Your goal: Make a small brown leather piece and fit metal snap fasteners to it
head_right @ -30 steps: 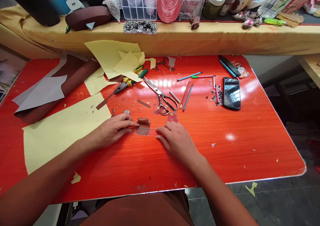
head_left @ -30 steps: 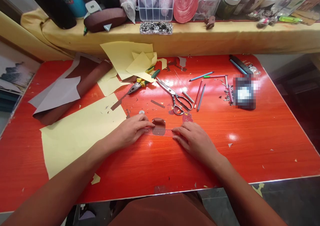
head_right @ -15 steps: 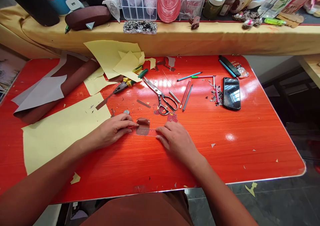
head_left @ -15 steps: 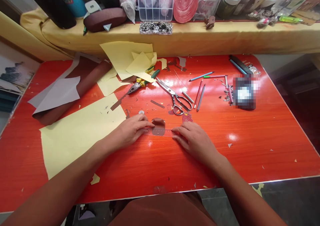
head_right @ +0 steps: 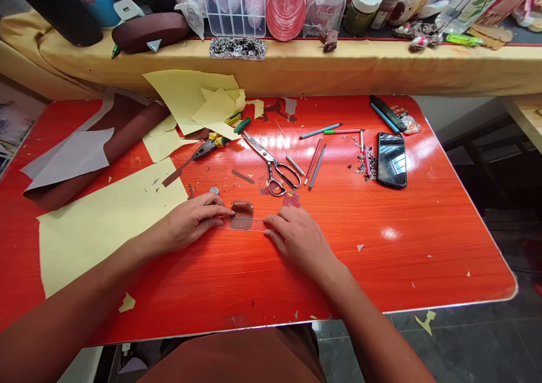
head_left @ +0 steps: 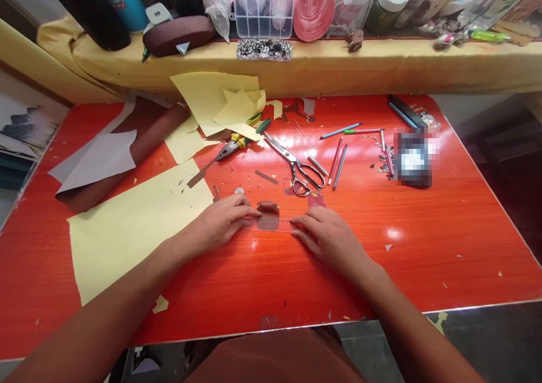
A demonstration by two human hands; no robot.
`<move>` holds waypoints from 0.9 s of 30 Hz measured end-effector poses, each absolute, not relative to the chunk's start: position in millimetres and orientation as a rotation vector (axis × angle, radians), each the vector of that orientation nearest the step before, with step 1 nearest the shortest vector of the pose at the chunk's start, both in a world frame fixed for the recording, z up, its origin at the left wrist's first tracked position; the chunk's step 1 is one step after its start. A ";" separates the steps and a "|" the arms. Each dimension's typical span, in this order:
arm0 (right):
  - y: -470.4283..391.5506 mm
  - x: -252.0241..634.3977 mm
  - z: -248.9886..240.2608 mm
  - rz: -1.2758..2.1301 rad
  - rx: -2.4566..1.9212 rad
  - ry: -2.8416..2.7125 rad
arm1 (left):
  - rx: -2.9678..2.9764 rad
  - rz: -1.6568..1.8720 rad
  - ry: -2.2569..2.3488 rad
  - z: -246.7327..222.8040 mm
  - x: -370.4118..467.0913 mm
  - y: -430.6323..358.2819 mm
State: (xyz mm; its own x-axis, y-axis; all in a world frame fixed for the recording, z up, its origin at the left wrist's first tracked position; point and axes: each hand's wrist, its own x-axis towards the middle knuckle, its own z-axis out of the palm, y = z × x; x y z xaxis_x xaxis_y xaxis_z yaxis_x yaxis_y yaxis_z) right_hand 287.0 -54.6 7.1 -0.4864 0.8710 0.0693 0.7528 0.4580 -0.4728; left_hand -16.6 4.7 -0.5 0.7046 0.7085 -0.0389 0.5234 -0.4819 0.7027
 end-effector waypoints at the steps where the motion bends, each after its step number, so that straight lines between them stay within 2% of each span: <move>1: -54.5 287.0 7.3 0.557 -1.388 -2.412 | 2.197 0.334 0.934 -0.6 -16.6 4.7; 27: -54.2 287.4 6.1 0.585 -1.399 -2.391 | 2.179 0.300 0.972 5.0 -14.6 1.6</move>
State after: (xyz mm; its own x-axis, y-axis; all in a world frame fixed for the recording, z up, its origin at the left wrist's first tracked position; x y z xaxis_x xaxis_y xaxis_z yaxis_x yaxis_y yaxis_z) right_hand 287.4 -54.2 6.1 -0.4757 0.8777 0.0581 0.7516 0.4399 -0.4915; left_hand -14.6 1.6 5.0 0.6883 0.7215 -0.0752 0.5539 -0.4558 0.6967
